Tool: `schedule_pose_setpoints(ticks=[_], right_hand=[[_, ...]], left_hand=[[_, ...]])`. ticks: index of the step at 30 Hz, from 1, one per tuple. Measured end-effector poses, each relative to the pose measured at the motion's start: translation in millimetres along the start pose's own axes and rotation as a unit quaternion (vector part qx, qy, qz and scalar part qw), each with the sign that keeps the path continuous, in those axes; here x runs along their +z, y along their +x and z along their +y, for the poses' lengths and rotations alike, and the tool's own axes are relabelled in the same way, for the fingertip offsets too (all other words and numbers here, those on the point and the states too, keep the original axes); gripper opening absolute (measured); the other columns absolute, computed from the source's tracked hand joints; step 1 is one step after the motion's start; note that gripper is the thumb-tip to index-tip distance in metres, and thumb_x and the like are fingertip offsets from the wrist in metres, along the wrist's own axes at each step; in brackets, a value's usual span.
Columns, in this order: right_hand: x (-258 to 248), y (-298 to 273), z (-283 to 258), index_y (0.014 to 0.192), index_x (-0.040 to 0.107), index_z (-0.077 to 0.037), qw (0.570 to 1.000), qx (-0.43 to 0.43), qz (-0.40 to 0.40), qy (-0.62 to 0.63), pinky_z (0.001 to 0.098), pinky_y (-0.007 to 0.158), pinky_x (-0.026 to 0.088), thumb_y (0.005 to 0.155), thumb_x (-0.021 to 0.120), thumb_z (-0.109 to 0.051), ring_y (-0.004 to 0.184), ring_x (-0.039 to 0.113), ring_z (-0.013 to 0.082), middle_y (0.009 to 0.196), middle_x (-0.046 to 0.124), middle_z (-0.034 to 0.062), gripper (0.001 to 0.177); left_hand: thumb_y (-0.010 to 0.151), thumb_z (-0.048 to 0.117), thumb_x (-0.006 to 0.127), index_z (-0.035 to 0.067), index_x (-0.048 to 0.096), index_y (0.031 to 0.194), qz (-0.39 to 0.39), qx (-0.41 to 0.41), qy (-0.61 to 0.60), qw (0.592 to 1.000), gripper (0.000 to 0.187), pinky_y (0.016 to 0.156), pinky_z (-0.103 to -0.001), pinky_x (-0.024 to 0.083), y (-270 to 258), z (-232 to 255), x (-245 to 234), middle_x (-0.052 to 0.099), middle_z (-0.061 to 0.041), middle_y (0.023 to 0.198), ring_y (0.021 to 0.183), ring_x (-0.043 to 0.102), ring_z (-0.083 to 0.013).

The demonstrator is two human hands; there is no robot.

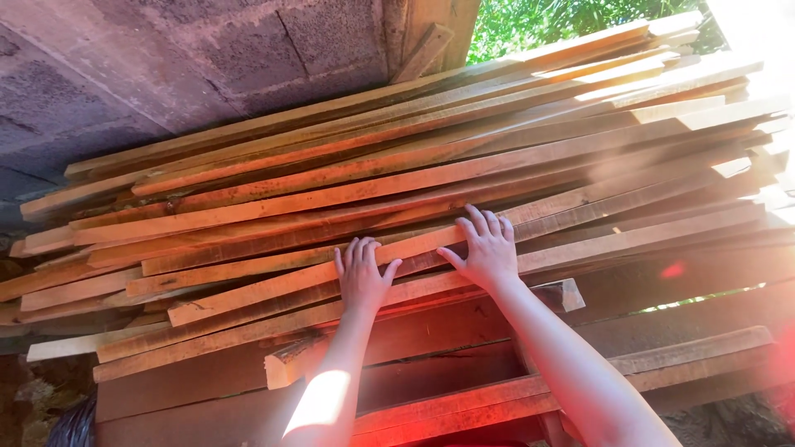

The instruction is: Picking up a bundle of wood slats and arranging individual slats onto a wooden storage rack.

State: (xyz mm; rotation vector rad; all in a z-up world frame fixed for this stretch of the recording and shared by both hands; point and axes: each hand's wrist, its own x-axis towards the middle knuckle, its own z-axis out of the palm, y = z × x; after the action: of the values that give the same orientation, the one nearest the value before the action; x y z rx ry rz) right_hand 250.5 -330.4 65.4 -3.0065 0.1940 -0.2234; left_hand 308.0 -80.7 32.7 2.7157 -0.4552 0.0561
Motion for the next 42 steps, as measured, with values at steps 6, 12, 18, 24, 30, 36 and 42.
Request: schedule_pose_setpoints(ticks=[6, 12, 18, 24, 30, 36, 42], right_hand=[[-38.5, 10.7, -3.8, 0.124, 0.066, -0.018, 0.998, -0.006, -0.058, -0.022, 0.0470, 0.110, 0.029, 0.078, 0.071, -0.069, 0.126, 0.047, 0.0279, 0.120, 0.061, 0.0033, 0.069], [-29.5, 5.1, 12.5, 0.100, 0.071, -0.014, 0.989, -0.115, 0.094, 0.001, 0.0517, 0.113, 0.037, 0.076, 0.081, -0.055, 0.108, 0.061, 0.0263, 0.111, 0.068, 0.0041, 0.048], [-118.8, -15.4, -7.3, 0.093, 0.066, -0.013, 0.977, -0.092, 0.164, 0.103, 0.0482, 0.112, 0.042, 0.076, 0.091, -0.047, 0.094, 0.068, 0.0263, 0.086, 0.070, 0.0047, 0.046], [-224.0, -91.2, -35.8, 0.099, 0.070, -0.013, 0.982, -0.110, 0.040, 0.146, 0.0441, 0.101, 0.041, 0.076, 0.080, -0.057, 0.093, 0.066, 0.0253, 0.091, 0.072, 0.0044, 0.050], [-172.1, -191.6, -36.4, 0.118, 0.071, -0.020, 0.974, -0.104, -0.097, 0.175, 0.0447, 0.096, 0.039, 0.084, 0.071, -0.051, 0.103, 0.061, 0.0250, 0.105, 0.070, 0.0025, 0.046], [-59.3, -223.9, -46.1, 0.116, 0.070, -0.022, 0.969, -0.075, -0.103, 0.210, 0.0455, 0.099, 0.038, 0.083, 0.075, -0.047, 0.109, 0.058, 0.0257, 0.109, 0.068, 0.0015, 0.041], [12.9, -201.7, -51.7, 0.110, 0.071, -0.020, 0.969, -0.076, -0.026, 0.235, 0.0469, 0.102, 0.037, 0.080, 0.079, -0.043, 0.110, 0.059, 0.0258, 0.109, 0.069, 0.0002, 0.039]], left_hand=[[0.085, 0.051, 0.079, 0.014, 0.061, 0.122, -0.071, -0.026, -0.007, 0.997, 0.056, 0.119, -0.048, 0.029, -2.4, 13.9, -35.9, 0.064, -0.003, 0.115, 0.119, 0.055, -0.0237], [0.076, 0.026, 0.085, 0.018, 0.069, 0.108, -0.009, 0.037, -0.007, 0.999, 0.037, 0.103, -0.044, 0.036, -4.7, 14.2, -59.4, 0.067, -0.003, 0.114, 0.110, 0.061, -0.0234], [0.078, 0.025, 0.083, 0.020, 0.067, 0.114, 0.072, 0.099, -0.023, 0.992, 0.039, 0.101, -0.042, 0.038, -28.2, 49.1, -153.8, 0.073, 0.001, 0.106, 0.106, 0.064, -0.0211], [0.079, 0.025, 0.079, 0.023, 0.070, 0.109, 0.005, -0.014, -0.075, 0.997, 0.031, 0.085, -0.041, 0.045, -113.0, 84.9, -227.9, 0.072, 0.000, 0.102, 0.095, 0.066, -0.0223], [0.076, 0.043, 0.083, 0.023, 0.074, 0.111, -0.067, 0.016, -0.056, 0.996, 0.042, 0.097, -0.051, 0.037, -215.7, 76.5, -200.4, 0.075, -0.003, 0.098, 0.098, 0.065, -0.0249], [0.085, 0.044, 0.074, 0.017, 0.063, 0.132, 0.042, 0.027, 0.030, 0.998, 0.055, 0.114, -0.057, 0.030, -266.5, 20.8, -64.0, 0.063, -0.007, 0.132, 0.129, 0.054, -0.0305], [0.083, 0.039, 0.075, 0.019, 0.059, 0.137, -0.055, -0.098, 0.077, 0.991, 0.060, 0.119, -0.061, 0.019, -234.8, -3.5, 24.3, 0.055, -0.003, 0.141, 0.144, 0.038, -0.0300]])
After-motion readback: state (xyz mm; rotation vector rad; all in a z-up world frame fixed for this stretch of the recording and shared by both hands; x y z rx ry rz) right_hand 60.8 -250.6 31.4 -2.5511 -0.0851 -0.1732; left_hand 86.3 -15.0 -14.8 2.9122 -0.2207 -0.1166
